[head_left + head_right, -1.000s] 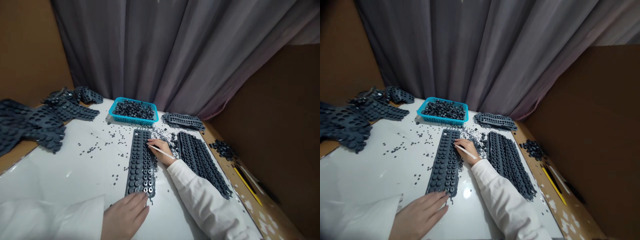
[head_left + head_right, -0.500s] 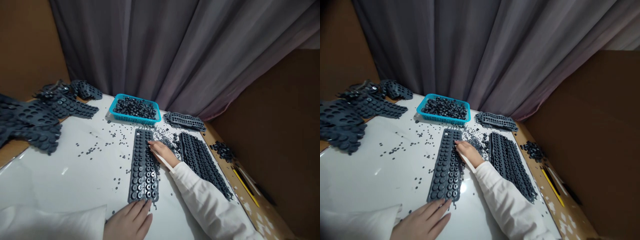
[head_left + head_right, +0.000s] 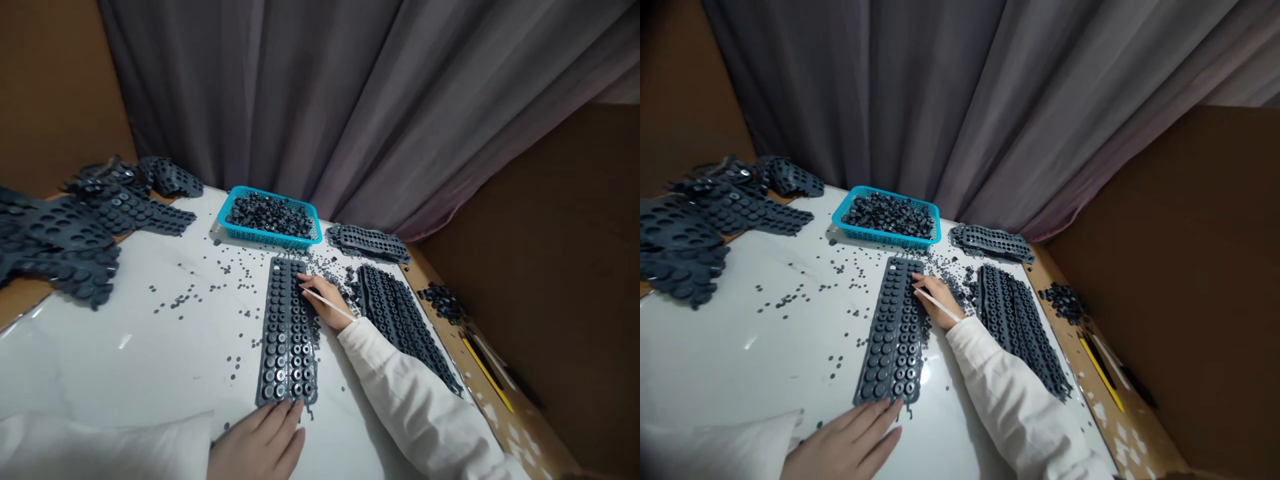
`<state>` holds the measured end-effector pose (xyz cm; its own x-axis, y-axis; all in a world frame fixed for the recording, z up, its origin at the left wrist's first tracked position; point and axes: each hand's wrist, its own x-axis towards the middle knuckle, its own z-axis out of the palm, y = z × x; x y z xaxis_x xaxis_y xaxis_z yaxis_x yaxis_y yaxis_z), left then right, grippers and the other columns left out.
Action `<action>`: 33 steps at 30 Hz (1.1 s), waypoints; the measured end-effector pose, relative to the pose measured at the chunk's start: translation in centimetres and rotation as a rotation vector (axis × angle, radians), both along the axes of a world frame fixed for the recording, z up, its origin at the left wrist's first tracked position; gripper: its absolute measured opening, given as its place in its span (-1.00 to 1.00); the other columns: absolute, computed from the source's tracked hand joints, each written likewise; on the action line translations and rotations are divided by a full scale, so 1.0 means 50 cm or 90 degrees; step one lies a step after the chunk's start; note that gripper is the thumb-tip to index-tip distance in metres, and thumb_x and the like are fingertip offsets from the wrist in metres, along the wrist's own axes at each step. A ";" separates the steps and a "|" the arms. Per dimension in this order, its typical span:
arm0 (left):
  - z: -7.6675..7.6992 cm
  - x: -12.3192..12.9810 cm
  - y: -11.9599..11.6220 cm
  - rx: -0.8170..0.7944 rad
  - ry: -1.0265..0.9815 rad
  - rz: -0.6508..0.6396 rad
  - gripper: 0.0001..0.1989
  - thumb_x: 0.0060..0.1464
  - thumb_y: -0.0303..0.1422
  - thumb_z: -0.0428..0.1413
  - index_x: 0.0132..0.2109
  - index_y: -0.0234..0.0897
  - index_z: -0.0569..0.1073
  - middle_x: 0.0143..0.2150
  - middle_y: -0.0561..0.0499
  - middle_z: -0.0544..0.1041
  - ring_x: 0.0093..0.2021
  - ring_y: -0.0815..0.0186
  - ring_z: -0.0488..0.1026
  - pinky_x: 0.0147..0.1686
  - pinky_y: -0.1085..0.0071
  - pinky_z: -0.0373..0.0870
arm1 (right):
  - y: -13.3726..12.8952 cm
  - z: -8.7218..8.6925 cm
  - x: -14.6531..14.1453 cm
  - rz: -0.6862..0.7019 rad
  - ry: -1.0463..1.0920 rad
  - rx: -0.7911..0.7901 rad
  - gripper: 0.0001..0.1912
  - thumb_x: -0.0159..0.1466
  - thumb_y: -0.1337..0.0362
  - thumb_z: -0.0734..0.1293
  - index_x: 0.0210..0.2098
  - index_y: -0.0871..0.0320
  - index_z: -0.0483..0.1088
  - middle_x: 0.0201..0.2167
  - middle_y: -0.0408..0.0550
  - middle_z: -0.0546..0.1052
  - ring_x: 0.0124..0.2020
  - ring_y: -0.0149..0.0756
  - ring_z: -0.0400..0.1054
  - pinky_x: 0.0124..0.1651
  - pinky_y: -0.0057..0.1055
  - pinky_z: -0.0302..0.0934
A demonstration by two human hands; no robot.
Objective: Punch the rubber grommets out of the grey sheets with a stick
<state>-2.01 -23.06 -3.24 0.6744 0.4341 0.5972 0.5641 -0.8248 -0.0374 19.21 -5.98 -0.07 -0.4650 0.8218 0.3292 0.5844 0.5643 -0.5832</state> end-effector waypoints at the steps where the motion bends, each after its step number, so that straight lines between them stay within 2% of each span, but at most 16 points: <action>1: -0.002 -0.002 -0.001 -0.003 0.015 -0.004 -0.76 0.29 -0.40 -0.13 -0.16 -0.21 0.44 -0.06 0.07 0.54 -0.09 0.31 0.39 -0.06 0.40 0.21 | -0.001 -0.002 -0.001 0.007 0.005 -0.004 -0.85 0.33 0.22 0.18 -0.20 0.11 0.34 0.05 0.11 0.45 0.06 -0.17 0.36 0.09 -0.16 0.23; 5: 0.000 -0.007 -0.002 -0.008 0.054 -0.016 -0.75 0.30 -0.37 -0.13 -0.13 -0.21 0.45 -0.03 0.05 0.53 -0.07 0.30 0.38 -0.07 0.40 0.22 | 0.004 -0.008 -0.004 0.012 -0.012 0.000 -0.84 0.34 0.24 0.16 -0.21 0.13 0.34 0.03 0.14 0.46 0.07 -0.17 0.35 0.09 -0.15 0.24; 10: 0.006 -0.008 -0.001 0.001 0.015 -0.014 -0.69 0.31 -0.40 -0.20 -0.17 -0.20 0.45 -0.08 0.08 0.55 -0.10 0.33 0.39 -0.05 0.41 0.19 | 0.027 -0.013 -0.004 0.017 -0.039 0.020 -0.85 0.32 0.28 0.17 -0.27 0.09 0.37 0.01 0.05 0.48 0.01 -0.20 0.38 0.08 -0.19 0.26; 17: 0.002 -0.010 0.001 -0.001 0.033 -0.023 -0.74 0.29 -0.36 -0.14 -0.14 -0.19 0.45 -0.06 0.07 0.54 -0.08 0.31 0.37 -0.03 0.39 0.16 | 0.052 -0.006 0.020 -0.111 0.005 0.046 -0.85 0.33 0.27 0.14 -0.17 0.09 0.31 0.03 0.09 0.46 0.08 -0.15 0.33 0.09 -0.11 0.22; 22: 0.010 -0.009 0.002 0.001 0.053 -0.032 -0.72 0.29 -0.40 -0.15 -0.13 -0.22 0.45 -0.06 0.04 0.54 -0.10 0.30 0.40 -0.06 0.38 0.18 | 0.018 -0.002 0.032 -0.057 0.016 0.003 -0.87 0.32 0.21 0.18 -0.23 0.10 0.31 0.03 0.11 0.47 0.06 -0.18 0.37 0.06 -0.18 0.26; 25: 0.015 -0.008 0.003 -0.004 0.020 -0.022 -0.69 0.31 -0.41 -0.19 -0.16 -0.22 0.46 -0.09 0.06 0.56 -0.13 0.31 0.41 -0.08 0.38 0.19 | 0.004 -0.007 0.031 -0.025 0.020 -0.015 -0.85 0.33 0.19 0.18 -0.25 0.11 0.31 0.02 0.13 0.48 0.05 -0.18 0.39 0.04 -0.18 0.28; 30: 0.019 -0.013 0.005 0.006 0.074 -0.054 -0.71 0.30 -0.42 -0.17 -0.11 -0.23 0.45 -0.06 0.03 0.54 -0.11 0.30 0.42 -0.09 0.38 0.20 | 0.002 -0.013 0.029 -0.013 0.007 -0.017 -0.85 0.33 0.20 0.17 -0.23 0.11 0.32 0.00 0.12 0.50 0.04 -0.21 0.40 0.04 -0.19 0.29; 33: 0.018 -0.011 0.005 0.007 0.035 -0.040 -0.68 0.31 -0.44 -0.21 -0.14 -0.24 0.45 -0.09 0.04 0.55 -0.13 0.30 0.43 -0.08 0.37 0.20 | 0.010 -0.016 0.029 -0.017 -0.016 -0.013 -0.86 0.32 0.23 0.18 -0.25 0.10 0.35 0.00 0.08 0.50 0.03 -0.23 0.39 0.06 -0.22 0.28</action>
